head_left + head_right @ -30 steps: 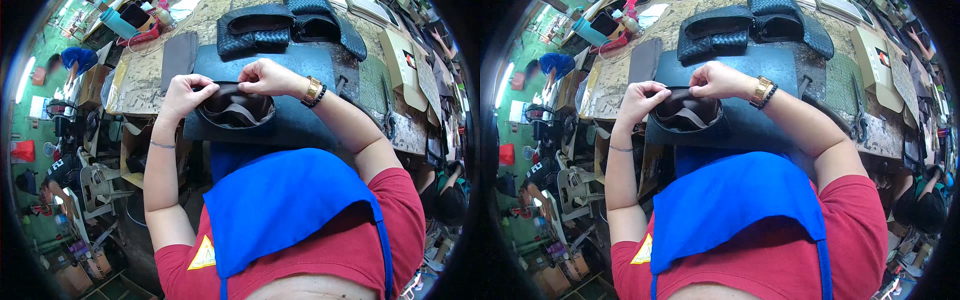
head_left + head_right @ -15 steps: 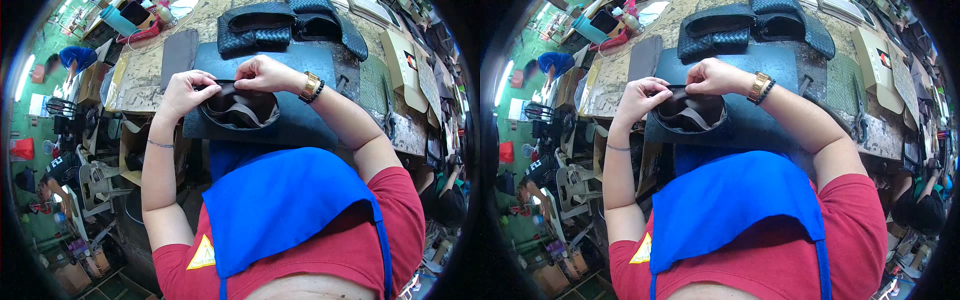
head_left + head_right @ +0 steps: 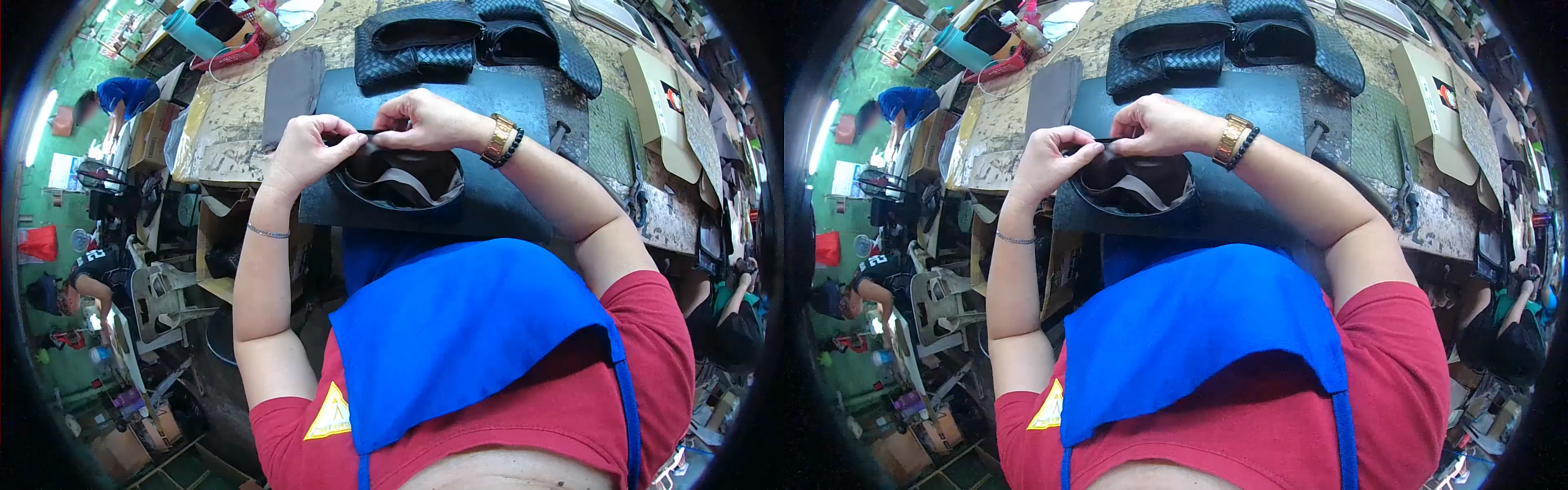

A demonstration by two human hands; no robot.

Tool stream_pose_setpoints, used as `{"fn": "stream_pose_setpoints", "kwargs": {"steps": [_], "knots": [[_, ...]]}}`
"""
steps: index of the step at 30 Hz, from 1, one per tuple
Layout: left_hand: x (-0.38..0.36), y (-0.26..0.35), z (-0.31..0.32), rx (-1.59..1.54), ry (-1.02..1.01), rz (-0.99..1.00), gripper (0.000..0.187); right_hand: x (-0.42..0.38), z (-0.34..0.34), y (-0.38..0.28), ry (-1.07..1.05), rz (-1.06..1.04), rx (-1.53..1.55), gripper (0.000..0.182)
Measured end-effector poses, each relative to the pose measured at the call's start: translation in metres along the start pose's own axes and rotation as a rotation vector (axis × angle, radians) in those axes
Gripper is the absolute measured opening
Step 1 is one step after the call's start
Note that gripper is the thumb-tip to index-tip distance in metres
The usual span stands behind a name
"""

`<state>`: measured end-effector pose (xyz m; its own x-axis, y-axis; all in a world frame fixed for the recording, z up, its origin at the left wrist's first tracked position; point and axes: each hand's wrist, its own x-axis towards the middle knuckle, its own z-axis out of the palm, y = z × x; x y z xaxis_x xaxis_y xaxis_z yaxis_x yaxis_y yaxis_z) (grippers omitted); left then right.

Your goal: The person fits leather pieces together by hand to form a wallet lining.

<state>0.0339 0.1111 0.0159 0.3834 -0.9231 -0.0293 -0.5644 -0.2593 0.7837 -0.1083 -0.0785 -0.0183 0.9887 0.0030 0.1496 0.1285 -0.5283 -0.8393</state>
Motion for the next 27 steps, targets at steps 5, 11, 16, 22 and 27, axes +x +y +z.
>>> {"fn": "stream_pose_setpoints", "kwargs": {"steps": [5, 11, 16, 22, 27], "knots": [[-0.002, 0.015, -0.003, 0.066, -0.067, 0.015, 0.013, 0.001, -0.001, -0.001, -0.023, 0.014, 0.001, 0.027], [-0.008, 0.022, -0.009, 0.089, -0.032, 0.049, 0.028, 0.002, 0.0, 0.005, -0.006, 0.029, -0.011, 0.026], [-0.009, 0.026, -0.015, 0.201, -0.065, -0.05, 0.037, 0.0, -0.001, 0.0, -0.022, 0.043, -0.008, 0.027], [-0.006, 0.029, -0.021, 0.113, -0.166, -0.119, 0.031, 0.001, -0.004, 0.003, -0.033, -0.005, -0.023, 0.023], [-0.004, -0.002, -0.023, -0.324, -0.27, -0.099, 0.034, 0.004, -0.012, 0.007, -0.127, -0.015, 0.076, 0.024]]}}
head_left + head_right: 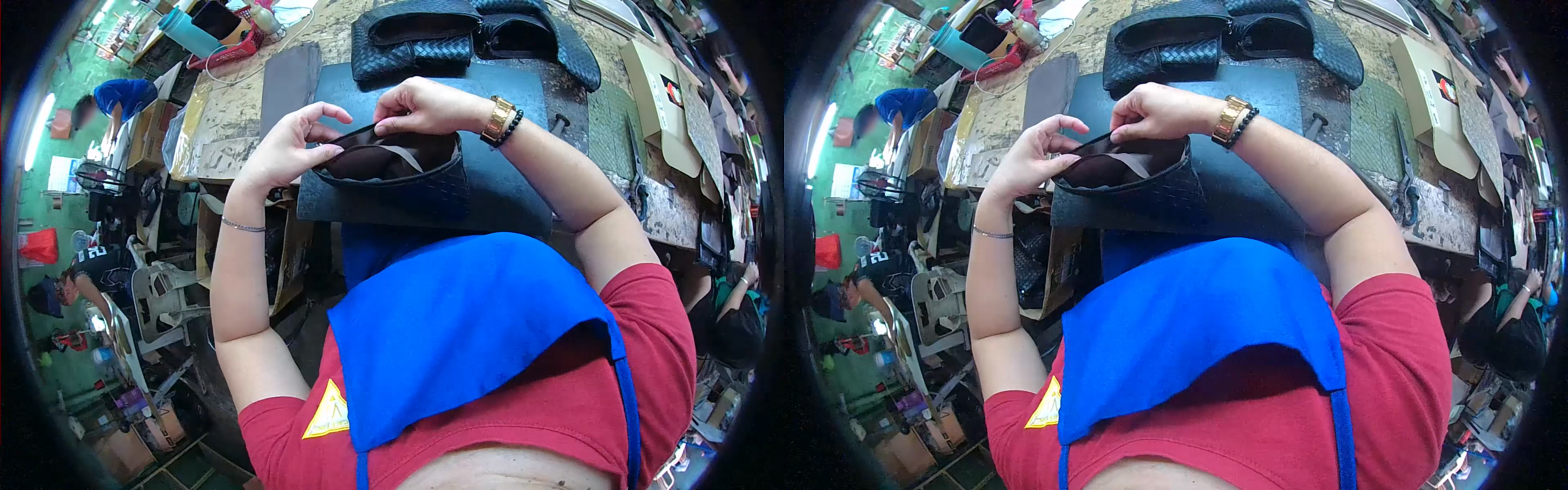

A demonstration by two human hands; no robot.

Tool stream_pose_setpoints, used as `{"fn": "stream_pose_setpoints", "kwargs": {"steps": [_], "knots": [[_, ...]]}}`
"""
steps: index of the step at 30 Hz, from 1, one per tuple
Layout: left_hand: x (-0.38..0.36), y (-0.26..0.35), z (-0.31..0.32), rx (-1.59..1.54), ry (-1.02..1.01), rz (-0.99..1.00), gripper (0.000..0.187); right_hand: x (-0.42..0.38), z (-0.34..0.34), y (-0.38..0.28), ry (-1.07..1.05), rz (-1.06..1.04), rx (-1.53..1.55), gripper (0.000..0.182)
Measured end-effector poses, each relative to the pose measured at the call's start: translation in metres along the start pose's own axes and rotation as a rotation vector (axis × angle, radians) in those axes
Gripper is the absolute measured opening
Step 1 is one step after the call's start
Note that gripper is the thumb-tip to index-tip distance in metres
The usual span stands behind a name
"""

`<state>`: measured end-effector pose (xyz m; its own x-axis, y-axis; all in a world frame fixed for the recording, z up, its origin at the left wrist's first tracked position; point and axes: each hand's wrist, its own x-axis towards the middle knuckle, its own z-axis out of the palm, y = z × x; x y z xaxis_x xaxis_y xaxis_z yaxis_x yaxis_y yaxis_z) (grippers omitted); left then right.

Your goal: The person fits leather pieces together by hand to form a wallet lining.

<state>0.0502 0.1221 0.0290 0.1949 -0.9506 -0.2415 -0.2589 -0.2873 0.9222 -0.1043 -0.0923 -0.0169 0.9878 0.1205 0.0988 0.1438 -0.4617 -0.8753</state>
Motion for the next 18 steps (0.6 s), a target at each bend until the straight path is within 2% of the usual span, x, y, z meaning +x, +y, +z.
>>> {"fn": "stream_pose_setpoints", "kwargs": {"steps": [1, 4, 8, 11, 14, 17, 18], "knots": [[0.0, -0.002, -0.001, -0.066, -0.023, 0.022, 0.035, 0.001, -0.001, 0.001, -0.02, -0.003, 0.034, 0.025], [0.001, -0.004, 0.008, -0.049, 0.069, 0.011, 0.03, 0.0, -0.003, 0.001, 0.039, -0.045, -0.123, 0.022], [0.007, -0.001, 0.01, 0.145, 0.224, 0.041, 0.018, 0.001, -0.007, -0.009, 0.207, -0.147, -0.343, 0.019], [0.016, -0.001, 0.0, 0.201, 0.238, -0.021, 0.021, 0.001, -0.007, -0.015, 0.281, -0.222, -0.436, 0.02], [0.025, -0.002, -0.005, 0.09, 0.234, -0.09, 0.021, 0.003, 0.0, -0.025, 0.298, -0.319, -0.569, 0.024], [0.029, -0.002, -0.006, 0.085, 0.22, -0.145, 0.02, 0.006, 0.007, -0.031, 0.277, -0.188, -0.576, 0.022], [0.029, 0.001, -0.004, 0.1, 0.226, -0.156, 0.02, 0.006, 0.007, -0.03, 0.279, -0.21, -0.568, 0.021]]}}
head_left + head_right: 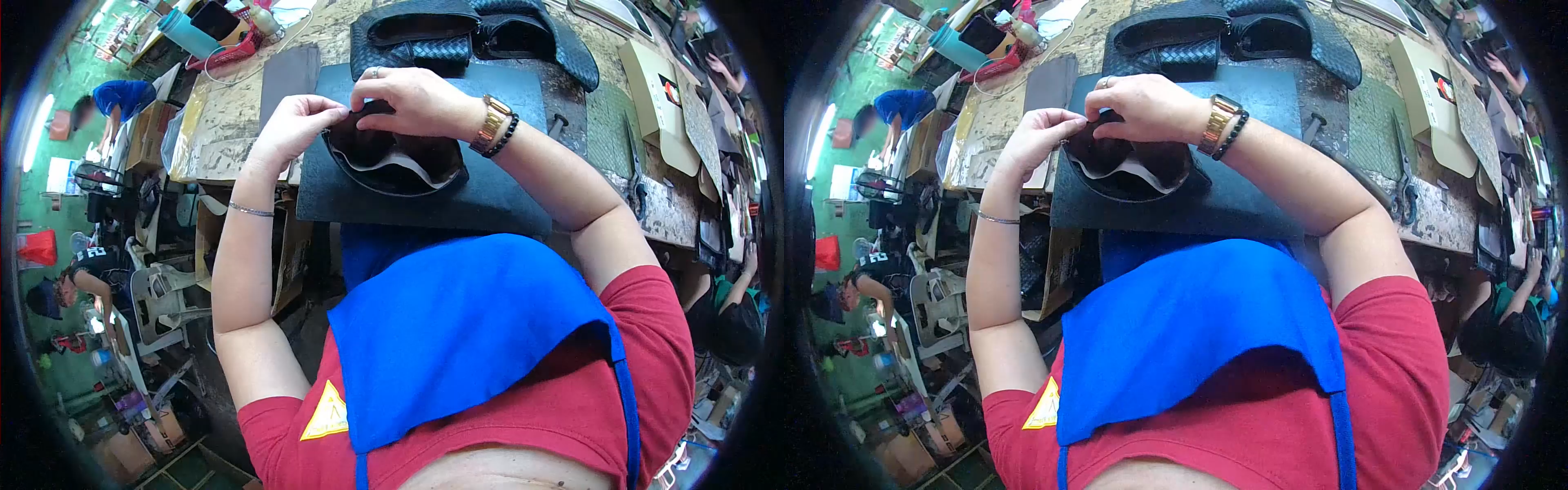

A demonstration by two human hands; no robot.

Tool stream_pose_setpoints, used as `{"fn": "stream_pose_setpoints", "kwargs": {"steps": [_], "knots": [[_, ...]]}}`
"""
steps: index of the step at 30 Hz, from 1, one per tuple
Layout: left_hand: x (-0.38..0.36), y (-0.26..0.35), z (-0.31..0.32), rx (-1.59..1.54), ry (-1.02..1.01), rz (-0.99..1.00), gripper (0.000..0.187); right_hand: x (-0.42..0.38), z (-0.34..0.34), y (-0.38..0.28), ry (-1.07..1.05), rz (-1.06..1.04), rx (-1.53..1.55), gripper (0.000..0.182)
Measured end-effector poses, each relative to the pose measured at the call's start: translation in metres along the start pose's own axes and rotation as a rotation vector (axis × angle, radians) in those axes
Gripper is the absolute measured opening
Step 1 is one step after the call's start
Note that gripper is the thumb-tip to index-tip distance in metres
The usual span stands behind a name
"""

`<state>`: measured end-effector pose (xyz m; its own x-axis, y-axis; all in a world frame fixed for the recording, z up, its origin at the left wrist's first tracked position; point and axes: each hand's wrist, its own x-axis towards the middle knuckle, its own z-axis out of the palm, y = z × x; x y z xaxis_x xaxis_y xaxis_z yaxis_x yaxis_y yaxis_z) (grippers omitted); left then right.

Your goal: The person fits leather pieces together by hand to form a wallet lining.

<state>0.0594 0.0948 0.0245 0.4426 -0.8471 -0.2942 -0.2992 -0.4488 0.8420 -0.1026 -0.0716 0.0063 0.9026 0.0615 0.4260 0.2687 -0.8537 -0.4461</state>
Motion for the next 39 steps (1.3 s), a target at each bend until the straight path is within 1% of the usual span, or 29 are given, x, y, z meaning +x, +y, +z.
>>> {"fn": "stream_pose_setpoints", "kwargs": {"steps": [2, 5, 8, 11, 14, 17, 18, 20, 21, 23, 24, 25, 27, 28, 31, 35, 37, 38, 39], "knots": [[-0.005, 0.008, 0.002, 0.031, 0.016, -0.022, 0.02, 0.0, 0.004, 0.004, 0.017, -0.04, 0.021, 0.019], [0.004, -0.01, 0.001, -0.025, 0.032, 0.058, 0.021, -0.002, 0.007, 0.006, -0.037, -0.014, 0.031, 0.017], [0.003, -0.013, 0.005, -0.009, 0.057, 0.1, 0.019, -0.004, 0.004, 0.003, -0.065, -0.052, 0.13, 0.016], [0.003, -0.016, 0.011, 0.054, 0.141, 0.172, 0.019, -0.007, 0.004, 0.006, -0.051, -0.112, 0.186, 0.015], [-0.003, -0.012, 0.019, 0.048, 0.239, 0.295, 0.015, -0.009, 0.002, 0.007, -0.059, -0.13, 0.218, 0.015], [-0.014, -0.002, 0.023, 0.156, 0.208, 0.466, 0.013, -0.009, 0.003, 0.012, -0.045, -0.017, 0.252, 0.017], [-0.015, -0.004, 0.021, 0.224, 0.145, 0.56, 0.01, -0.009, 0.001, 0.013, -0.067, 0.021, 0.271, 0.017], [-0.021, -0.002, 0.024, 0.324, 0.185, 0.667, 0.009, -0.01, -0.003, 0.016, -0.11, 0.098, 0.312, 0.018], [-0.025, 0.0, 0.025, 0.373, 0.204, 0.717, 0.01, -0.01, -0.003, 0.018, -0.122, 0.098, 0.324, 0.019], [-0.026, -0.002, 0.025, 0.351, 0.24, 0.676, 0.013, -0.012, -0.003, 0.024, -0.145, 0.096, 0.343, 0.021], [-0.024, -0.007, 0.025, 0.34, 0.261, 0.663, 0.013, -0.012, -0.008, 0.019, -0.203, 0.195, 0.405, 0.023], [-0.023, -0.01, 0.025, 0.328, 0.285, 0.65, 0.014, -0.013, -0.006, 0.02, -0.132, 0.177, 0.454, 0.024], [-0.026, -0.009, 0.025, 0.278, 0.276, 0.552, 0.013, -0.016, 0.0, 0.026, 0.008, 0.14, 0.554, 0.026], [-0.027, -0.009, 0.026, 0.252, 0.272, 0.504, 0.013, -0.016, -0.002, 0.028, -0.019, 0.2, 0.527, 0.025], [-0.02, -0.019, 0.025, 0.105, 0.263, 0.514, 0.012, -0.017, -0.007, 0.033, -0.113, 0.215, 0.425, 0.025], [-0.018, -0.02, 0.024, 0.108, 0.243, 0.443, 0.012, -0.018, -0.004, 0.04, -0.108, 0.186, 0.396, 0.024], [-0.017, -0.021, 0.024, 0.119, 0.257, 0.441, 0.013, -0.016, -0.008, 0.036, -0.146, 0.227, 0.403, 0.023], [-0.018, -0.02, 0.024, 0.112, 0.256, 0.405, 0.013, -0.016, -0.009, 0.035, -0.165, 0.246, 0.406, 0.023], [-0.018, -0.018, 0.025, 0.104, 0.256, 0.368, 0.012, -0.015, -0.007, 0.036, -0.152, 0.217, 0.395, 0.023]]}}
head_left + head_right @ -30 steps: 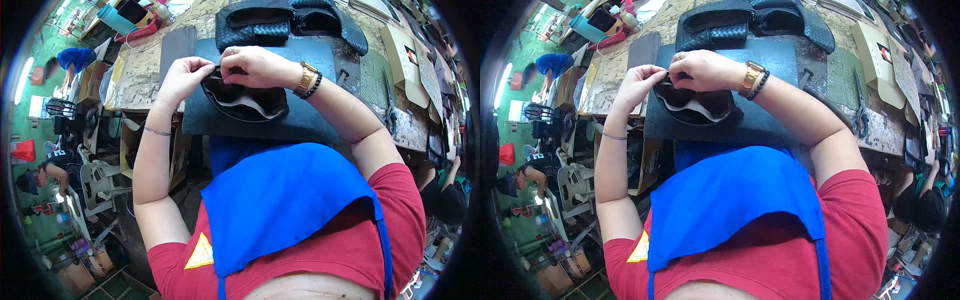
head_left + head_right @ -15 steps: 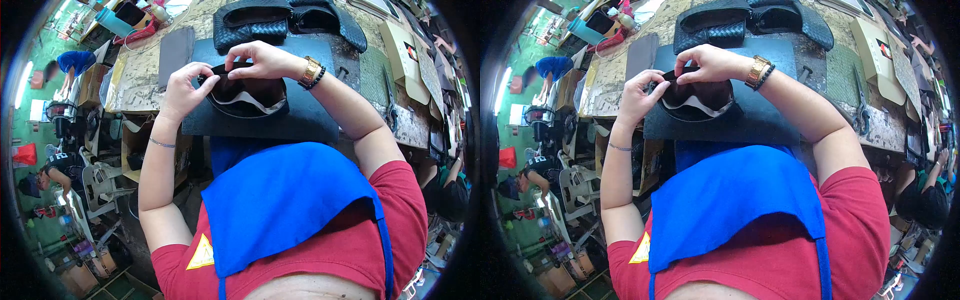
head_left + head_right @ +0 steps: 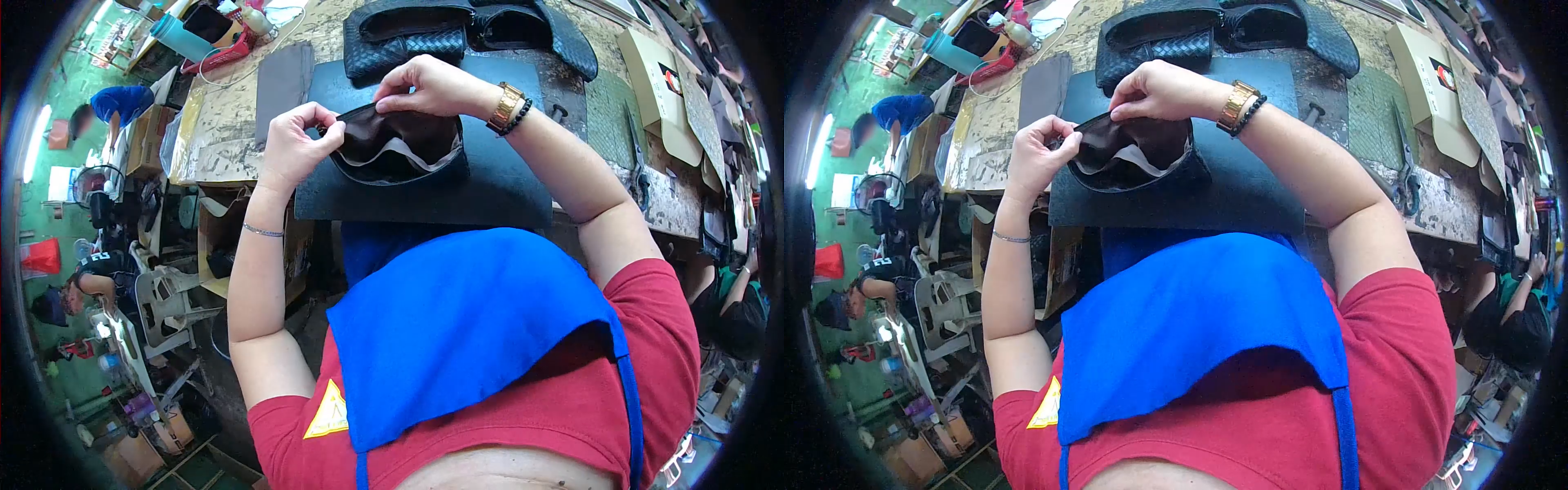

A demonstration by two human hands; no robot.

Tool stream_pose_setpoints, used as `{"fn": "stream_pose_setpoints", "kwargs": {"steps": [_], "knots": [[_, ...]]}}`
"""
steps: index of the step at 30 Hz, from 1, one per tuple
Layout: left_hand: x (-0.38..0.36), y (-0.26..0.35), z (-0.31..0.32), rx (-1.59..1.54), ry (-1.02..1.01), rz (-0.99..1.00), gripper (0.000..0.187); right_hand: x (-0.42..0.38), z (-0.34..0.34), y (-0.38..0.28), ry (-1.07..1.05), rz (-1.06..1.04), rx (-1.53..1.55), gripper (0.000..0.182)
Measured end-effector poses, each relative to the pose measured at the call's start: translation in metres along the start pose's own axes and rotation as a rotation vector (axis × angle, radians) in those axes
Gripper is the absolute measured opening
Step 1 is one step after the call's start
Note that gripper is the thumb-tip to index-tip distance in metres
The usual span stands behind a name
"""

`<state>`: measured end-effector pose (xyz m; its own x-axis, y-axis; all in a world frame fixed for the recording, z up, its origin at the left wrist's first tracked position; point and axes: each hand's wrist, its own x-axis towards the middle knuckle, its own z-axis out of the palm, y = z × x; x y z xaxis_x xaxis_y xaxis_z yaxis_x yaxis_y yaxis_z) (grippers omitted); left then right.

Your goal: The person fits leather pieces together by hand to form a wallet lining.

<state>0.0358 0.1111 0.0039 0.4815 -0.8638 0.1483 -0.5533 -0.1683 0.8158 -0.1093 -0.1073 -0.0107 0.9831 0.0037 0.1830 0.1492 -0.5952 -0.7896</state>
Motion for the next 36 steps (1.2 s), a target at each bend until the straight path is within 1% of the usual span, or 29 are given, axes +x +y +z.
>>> {"fn": "stream_pose_setpoints", "kwargs": {"steps": [1, 2, 5, 8, 11, 14, 17, 20, 23, 25, 28, 34, 36], "knots": [[0.0, 0.001, 0.0, -0.003, -0.002, -0.038, 0.012, 0.001, 0.002, 0.004, 0.008, -0.03, -0.012, 0.023], [0.0, 0.0, 0.001, -0.009, 0.007, -0.035, 0.012, 0.002, 0.003, 0.006, 0.017, -0.059, -0.024, 0.023], [0.001, -0.005, 0.005, -0.014, 0.034, -0.02, 0.013, 0.004, 0.002, 0.007, -0.026, -0.057, -0.004, 0.026], [0.0, -0.005, 0.009, 0.003, 0.062, 0.014, 0.013, 0.008, 0.002, 0.003, -0.089, 0.004, -0.004, 0.029], [-0.002, -0.003, 0.011, 0.011, 0.085, 0.049, 0.014, 0.016, 0.006, 0.001, -0.11, 0.029, -0.051, 0.031], [-0.003, -0.002, 0.012, 0.018, 0.099, 0.067, 0.014, 0.018, 0.006, -0.012, -0.109, -0.072, -0.012, 0.032], [-0.005, 0.001, 0.012, 0.034, 0.1, 0.084, 0.015, 0.025, 0.007, -0.009, -0.161, -0.079, -0.044, 0.033], [-0.008, 0.004, 0.011, 0.089, 0.083, 0.088, 0.017, 0.028, 0.013, -0.006, -0.166, -0.121, -0.019, 0.031], [-0.011, 0.008, 0.006, 0.15, 0.053, 0.097, 0.021, 0.029, 0.011, -0.009, -0.176, -0.079, -0.034, 0.032], [-0.013, 0.01, 0.004, 0.164, 0.072, 0.133, 0.027, 0.028, 0.011, -0.007, -0.17, -0.084, -0.017, 0.031], [-0.014, 0.005, 0.0, 0.181, 0.054, 0.132, 0.036, 0.029, 0.012, -0.006, -0.166, -0.093, -0.014, 0.03], [-0.014, 0.014, -0.001, 0.135, 0.005, 0.061, 0.033, 0.028, 0.01, -0.002, -0.148, -0.087, -0.03, 0.03], [-0.014, 0.012, 0.001, 0.129, 0.025, 0.093, 0.031, 0.027, 0.009, -0.002, -0.148, -0.081, -0.036, 0.03]]}}
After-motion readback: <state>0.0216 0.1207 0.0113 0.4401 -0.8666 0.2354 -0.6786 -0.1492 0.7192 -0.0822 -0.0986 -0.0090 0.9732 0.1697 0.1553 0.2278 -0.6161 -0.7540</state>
